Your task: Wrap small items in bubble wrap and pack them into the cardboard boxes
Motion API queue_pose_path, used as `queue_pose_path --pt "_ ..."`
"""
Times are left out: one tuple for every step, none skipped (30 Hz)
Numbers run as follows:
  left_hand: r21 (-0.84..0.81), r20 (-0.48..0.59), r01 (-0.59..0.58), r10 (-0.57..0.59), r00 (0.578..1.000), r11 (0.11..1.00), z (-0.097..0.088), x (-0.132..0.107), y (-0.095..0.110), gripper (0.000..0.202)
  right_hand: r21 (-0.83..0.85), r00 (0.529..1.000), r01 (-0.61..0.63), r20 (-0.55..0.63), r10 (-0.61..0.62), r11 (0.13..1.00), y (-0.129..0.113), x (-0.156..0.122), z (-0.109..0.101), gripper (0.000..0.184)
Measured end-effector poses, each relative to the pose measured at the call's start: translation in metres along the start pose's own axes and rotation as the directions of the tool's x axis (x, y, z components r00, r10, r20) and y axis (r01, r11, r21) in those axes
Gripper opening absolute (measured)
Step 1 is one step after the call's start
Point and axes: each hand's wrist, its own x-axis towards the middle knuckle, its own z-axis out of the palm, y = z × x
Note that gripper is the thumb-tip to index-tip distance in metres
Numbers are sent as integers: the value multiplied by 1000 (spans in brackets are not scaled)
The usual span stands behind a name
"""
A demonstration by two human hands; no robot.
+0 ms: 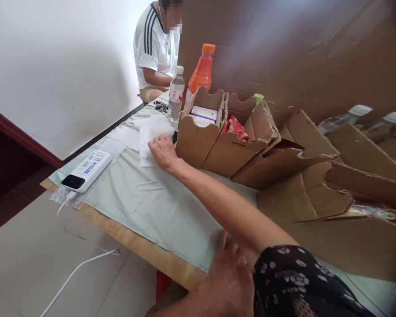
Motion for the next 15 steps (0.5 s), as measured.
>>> queue_pose_path --pt "0 -10 -19 19 1000 1000 0 1 0 53 2 999 33 -10 -33 999 -5 -12 -2 35" --pt "-8 -24 -36 36 999 999 0 2 -1 56 12 997 64 -32 -63 998 -10 -27 -5 34" --pt "-35 -40 -47 46 998 998 0 3 -1 59 36 993 93 -70 -90 995 -14 -46 -8 32" --pt "-81 -57 -47 43 997 996 0 4 -1 60 77 986 122 -127 -111 990 -17 -69 -10 29" --pt "-153 -75 -25 13 997 988 -1 5 0 60 138 973 149 -197 -120 979 -18 -94 -14 25" --pt "-242 -88 14 -36 995 970 -2 6 1 57 216 955 183 -270 -121 959 -17 -121 -17 21" --pt "-332 -97 55 -92 991 942 -4 6 2 53 302 938 207 -333 -100 931 -13 -150 -21 21" --pt "-412 -102 91 -146 984 907 -7 5 3 48 384 928 219 -366 -70 897 -8 -179 -25 23" --pt "-474 -104 115 -186 977 873 -11 4 4 46 457 927 211 -373 -29 864 0 -208 -30 27" --pt "-523 -105 123 -207 973 844 -15 2 5 46 514 931 190 -365 13 837 8 -237 -34 29" --pt "-569 -102 115 -209 973 814 -19 -1 6 49 551 936 161 -347 50 819 16 -264 -39 31" --pt "-613 -94 100 -198 976 784 -22 -5 7 53 566 939 127 -332 85 815 23 -290 -43 31" --pt "-658 -81 89 -188 979 748 -26 -9 9 56 560 937 94 -330 118 823 29 -315 -46 31" --pt "-718 -50 90 -179 983 690 -29 -13 11 58 540 930 68 -340 144 839 33 -338 -48 30" --pt "-797 4 110 -177 984 593 -30 -16 13 59 512 919 48 -358 162 858 34 -359 -49 30"
